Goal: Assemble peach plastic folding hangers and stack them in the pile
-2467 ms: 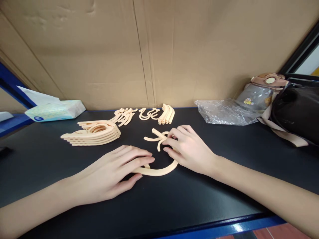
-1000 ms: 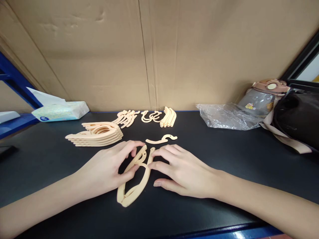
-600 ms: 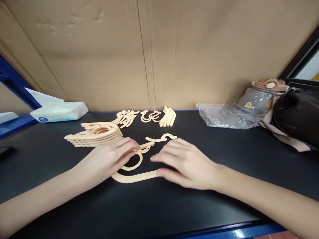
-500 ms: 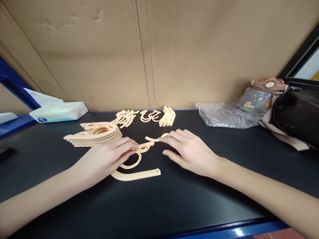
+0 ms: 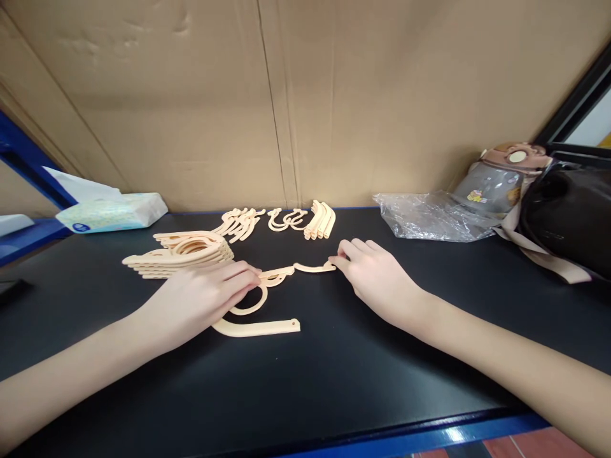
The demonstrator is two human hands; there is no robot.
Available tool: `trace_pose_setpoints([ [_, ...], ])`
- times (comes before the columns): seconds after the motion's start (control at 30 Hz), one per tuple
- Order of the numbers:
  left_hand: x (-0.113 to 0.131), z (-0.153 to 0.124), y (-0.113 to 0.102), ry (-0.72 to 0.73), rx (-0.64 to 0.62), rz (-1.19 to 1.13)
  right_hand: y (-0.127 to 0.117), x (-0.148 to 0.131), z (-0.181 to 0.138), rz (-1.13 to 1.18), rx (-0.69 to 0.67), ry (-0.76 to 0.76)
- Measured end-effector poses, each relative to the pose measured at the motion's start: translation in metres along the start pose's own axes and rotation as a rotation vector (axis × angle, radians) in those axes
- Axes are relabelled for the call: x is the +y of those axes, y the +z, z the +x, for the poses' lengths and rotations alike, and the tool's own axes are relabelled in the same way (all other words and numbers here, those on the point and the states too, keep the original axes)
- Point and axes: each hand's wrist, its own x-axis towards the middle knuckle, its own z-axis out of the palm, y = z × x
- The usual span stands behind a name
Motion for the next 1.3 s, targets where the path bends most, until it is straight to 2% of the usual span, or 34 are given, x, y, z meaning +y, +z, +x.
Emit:
trace_pose_setpoints([
  [0.13, 0.0, 0.0, 0.0, -0.006, -0.005, 0.006, 0.001, 0.005, 0.0, 0.149, -0.044, 0.054],
  [0.27, -0.001, 0.001, 0.003, -0.024, -0.016, 0.042, -0.004, 0.002, 0.001, 0.467, -0.104, 0.058],
  [0.37, 0.003, 0.002, 0.002, -0.032, 0.002, 0.019, -0.01, -0.005, 0.002, 0.625, -0.054, 0.002],
  [0.43, 0.008, 0.003, 0.0, -0.005, 0.014, -0.043, -0.012, -0.007, 0.002, 0.532, 0.042, -0.017],
  [0.5, 0.013, 0.002, -0.002, 0.047, 0.008, -0.153, -0.013, -0.008, 0.001, 0.345, 0.107, 0.016],
  [0.6, 0.02, -0.001, -0.003, 0.112, -0.013, -0.317, -0.013, -0.01, -0.002, 0.137, 0.11, 0.093],
  [0.77, 0.021, -0.003, 0.003, 0.12, -0.05, -0.403, -0.011, -0.014, -0.003, 0.0, 0.082, 0.104],
  [0.83, 0.02, -0.002, 0.006, 0.126, -0.065, -0.427, -0.01, -0.015, -0.001, 0.075, 0.047, 0.1],
  [1.0, 0.02, 0.002, 0.009, 0.139, -0.096, -0.402, -0.013, -0.017, 0.003, 0.446, -0.052, -0.007],
  [1.1, 0.022, 0.002, 0.009, 0.111, -0.121, -0.383, -0.015, -0.02, 0.004, 0.499, -0.06, -0.021],
  [1.3, 0.021, 0.0, 0.008, 0.092, -0.106, -0.404, -0.013, -0.022, 0.004, 0.52, -0.061, 0.065],
])
